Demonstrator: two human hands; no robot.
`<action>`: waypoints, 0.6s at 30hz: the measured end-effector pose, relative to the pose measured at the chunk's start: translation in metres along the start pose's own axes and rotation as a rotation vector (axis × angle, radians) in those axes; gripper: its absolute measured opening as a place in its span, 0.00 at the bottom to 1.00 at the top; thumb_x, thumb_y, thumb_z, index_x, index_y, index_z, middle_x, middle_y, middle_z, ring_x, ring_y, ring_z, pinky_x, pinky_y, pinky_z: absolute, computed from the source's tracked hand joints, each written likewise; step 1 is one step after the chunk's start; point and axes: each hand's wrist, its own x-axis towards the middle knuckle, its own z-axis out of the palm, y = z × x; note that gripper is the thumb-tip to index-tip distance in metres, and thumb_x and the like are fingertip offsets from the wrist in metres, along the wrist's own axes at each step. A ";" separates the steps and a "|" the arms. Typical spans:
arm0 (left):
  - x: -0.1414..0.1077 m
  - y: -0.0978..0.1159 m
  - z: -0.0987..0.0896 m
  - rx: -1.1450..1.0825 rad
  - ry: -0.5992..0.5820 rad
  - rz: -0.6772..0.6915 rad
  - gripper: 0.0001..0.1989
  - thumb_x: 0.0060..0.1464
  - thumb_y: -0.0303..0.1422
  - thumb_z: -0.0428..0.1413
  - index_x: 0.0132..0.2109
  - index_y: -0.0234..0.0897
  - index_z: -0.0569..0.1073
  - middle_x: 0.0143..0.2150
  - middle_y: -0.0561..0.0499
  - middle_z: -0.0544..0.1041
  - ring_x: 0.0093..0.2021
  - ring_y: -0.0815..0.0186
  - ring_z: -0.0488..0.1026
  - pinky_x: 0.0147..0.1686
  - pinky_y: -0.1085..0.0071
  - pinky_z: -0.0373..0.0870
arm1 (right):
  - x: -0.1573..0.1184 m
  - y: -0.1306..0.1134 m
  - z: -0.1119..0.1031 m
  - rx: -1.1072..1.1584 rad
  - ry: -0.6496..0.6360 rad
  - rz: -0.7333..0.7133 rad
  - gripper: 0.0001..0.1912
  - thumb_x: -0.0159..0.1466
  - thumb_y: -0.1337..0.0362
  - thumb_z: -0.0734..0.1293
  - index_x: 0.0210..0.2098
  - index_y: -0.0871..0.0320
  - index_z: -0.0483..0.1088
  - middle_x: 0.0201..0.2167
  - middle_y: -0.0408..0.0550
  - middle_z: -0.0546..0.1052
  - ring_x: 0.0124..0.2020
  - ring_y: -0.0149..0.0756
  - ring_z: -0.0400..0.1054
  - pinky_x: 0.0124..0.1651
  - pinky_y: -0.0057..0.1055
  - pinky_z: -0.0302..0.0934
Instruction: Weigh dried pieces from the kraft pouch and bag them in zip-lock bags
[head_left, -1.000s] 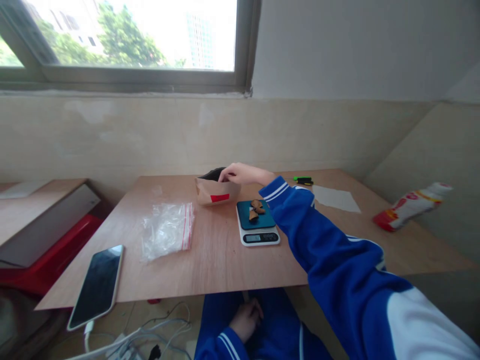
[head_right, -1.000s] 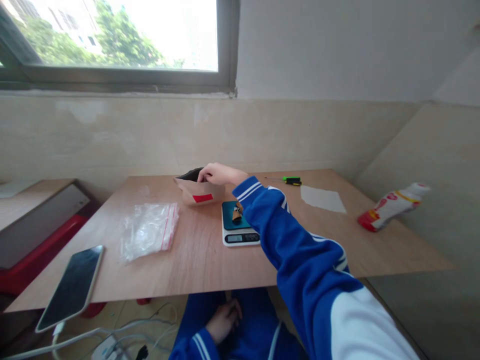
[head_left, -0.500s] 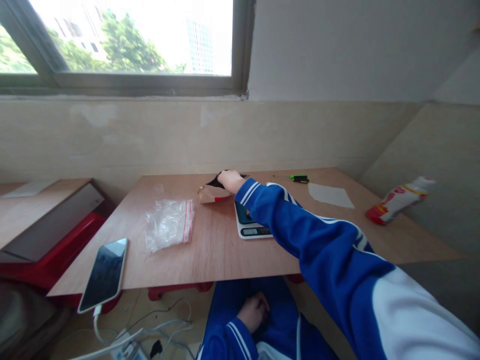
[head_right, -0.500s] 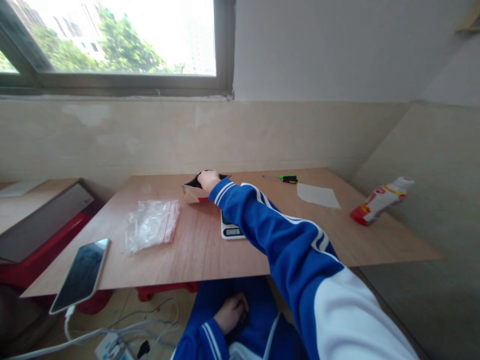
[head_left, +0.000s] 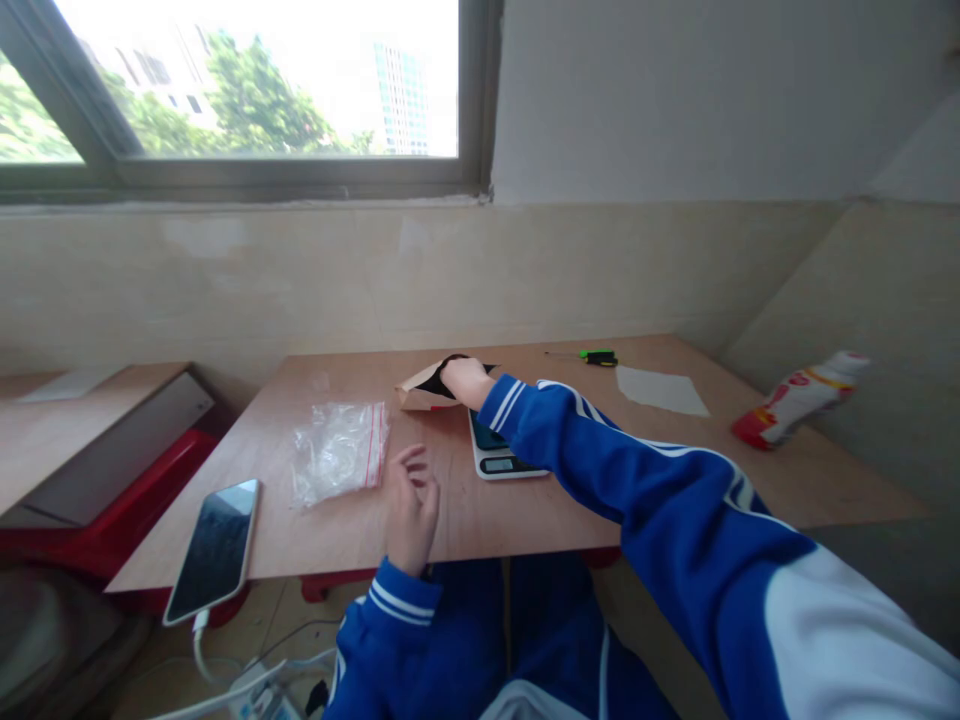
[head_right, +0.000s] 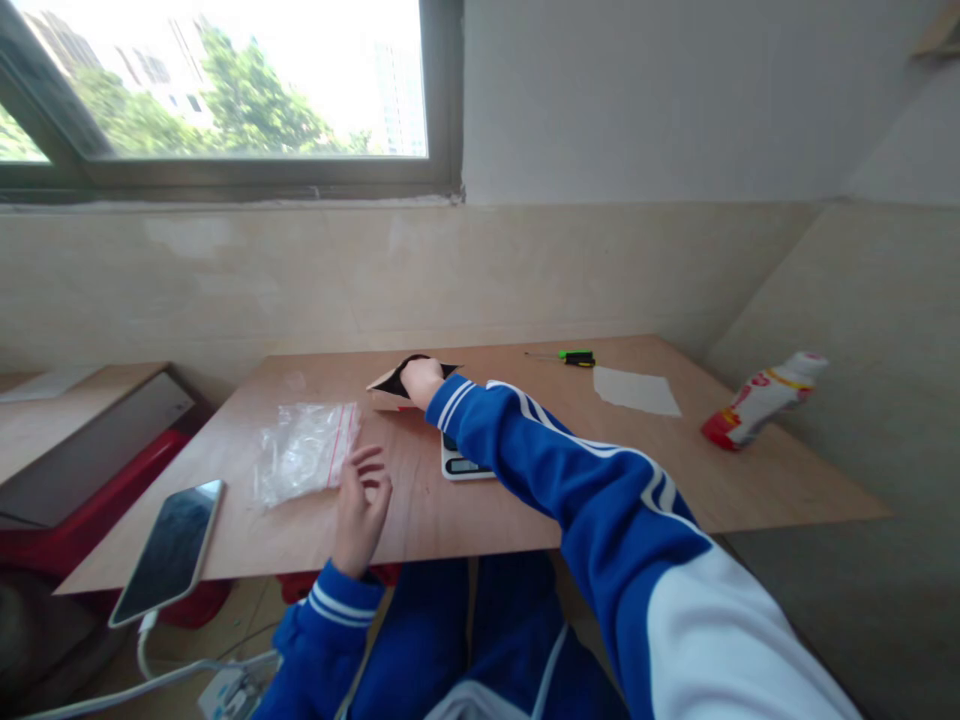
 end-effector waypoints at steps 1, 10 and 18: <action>0.015 -0.011 -0.001 0.048 0.041 0.029 0.22 0.55 0.29 0.51 0.57 0.37 0.59 0.57 0.39 0.64 0.49 0.58 0.69 0.44 0.60 0.70 | -0.006 0.001 -0.001 0.000 0.015 -0.024 0.12 0.65 0.77 0.60 0.45 0.72 0.73 0.47 0.68 0.76 0.49 0.47 0.72 0.47 0.38 0.68; 0.101 -0.074 0.022 0.146 -0.049 0.283 0.39 0.43 0.30 0.63 0.61 0.35 0.56 0.61 0.36 0.60 0.66 0.46 0.54 0.63 0.48 0.53 | -0.053 0.001 0.017 -0.010 0.107 -0.243 0.20 0.66 0.79 0.55 0.54 0.71 0.68 0.52 0.64 0.74 0.52 0.47 0.71 0.52 0.39 0.67; 0.099 -0.066 0.025 0.113 0.000 0.190 0.24 0.47 0.24 0.57 0.52 0.36 0.64 0.48 0.44 0.70 0.51 0.56 0.70 0.52 0.55 0.67 | -0.060 0.013 0.044 0.118 0.157 -0.294 0.26 0.66 0.80 0.53 0.61 0.60 0.63 0.61 0.58 0.66 0.59 0.44 0.65 0.62 0.38 0.59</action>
